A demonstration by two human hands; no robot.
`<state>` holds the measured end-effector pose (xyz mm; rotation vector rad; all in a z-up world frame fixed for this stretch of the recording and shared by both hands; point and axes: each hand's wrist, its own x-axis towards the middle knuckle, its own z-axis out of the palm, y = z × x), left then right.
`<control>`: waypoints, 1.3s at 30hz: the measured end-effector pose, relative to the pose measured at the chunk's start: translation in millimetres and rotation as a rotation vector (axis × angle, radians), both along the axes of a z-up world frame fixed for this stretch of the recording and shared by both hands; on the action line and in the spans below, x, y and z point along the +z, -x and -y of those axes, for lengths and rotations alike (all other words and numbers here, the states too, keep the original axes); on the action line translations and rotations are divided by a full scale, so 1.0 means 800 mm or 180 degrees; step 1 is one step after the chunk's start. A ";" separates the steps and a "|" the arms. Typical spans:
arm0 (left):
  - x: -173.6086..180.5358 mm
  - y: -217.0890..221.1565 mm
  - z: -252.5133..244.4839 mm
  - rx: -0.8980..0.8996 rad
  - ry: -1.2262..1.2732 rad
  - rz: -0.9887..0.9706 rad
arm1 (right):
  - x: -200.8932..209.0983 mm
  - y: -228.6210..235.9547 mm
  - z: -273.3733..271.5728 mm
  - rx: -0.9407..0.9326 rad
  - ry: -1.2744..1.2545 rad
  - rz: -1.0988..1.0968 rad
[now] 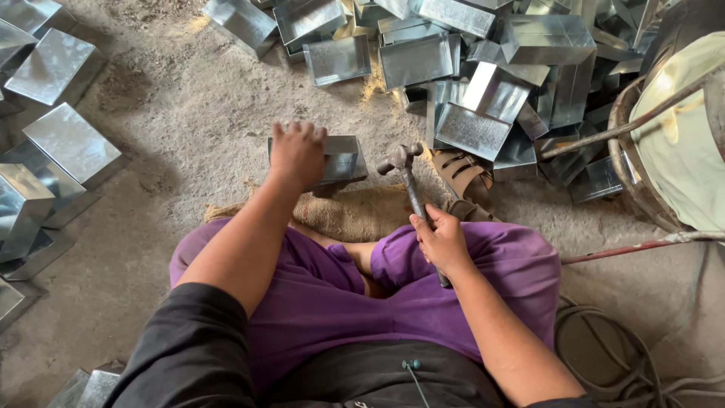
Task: The person sits on the floor and repeatedly hammers small rectangular metal boxes with a hammer. They pick up each box, place it on a small wooden block, strike it several times, and then toss it aside to a growing pile of finished pieces.
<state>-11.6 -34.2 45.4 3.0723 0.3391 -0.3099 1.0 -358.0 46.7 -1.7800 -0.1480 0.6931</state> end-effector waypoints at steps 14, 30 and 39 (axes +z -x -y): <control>-0.081 -0.013 0.019 -0.0183 -0.0305 0.1032 | 0.041 -0.006 -0.019 0.0125 -0.0284 0.2710; -0.058 -0.010 0.016 0.0150 0.1732 0.1913 | 0.080 -0.034 -0.028 0.0173 0.0228 0.2562; -0.111 -0.014 0.008 0.0845 0.2563 0.1948 | 0.201 -0.040 -0.060 -0.0289 -0.1961 0.4189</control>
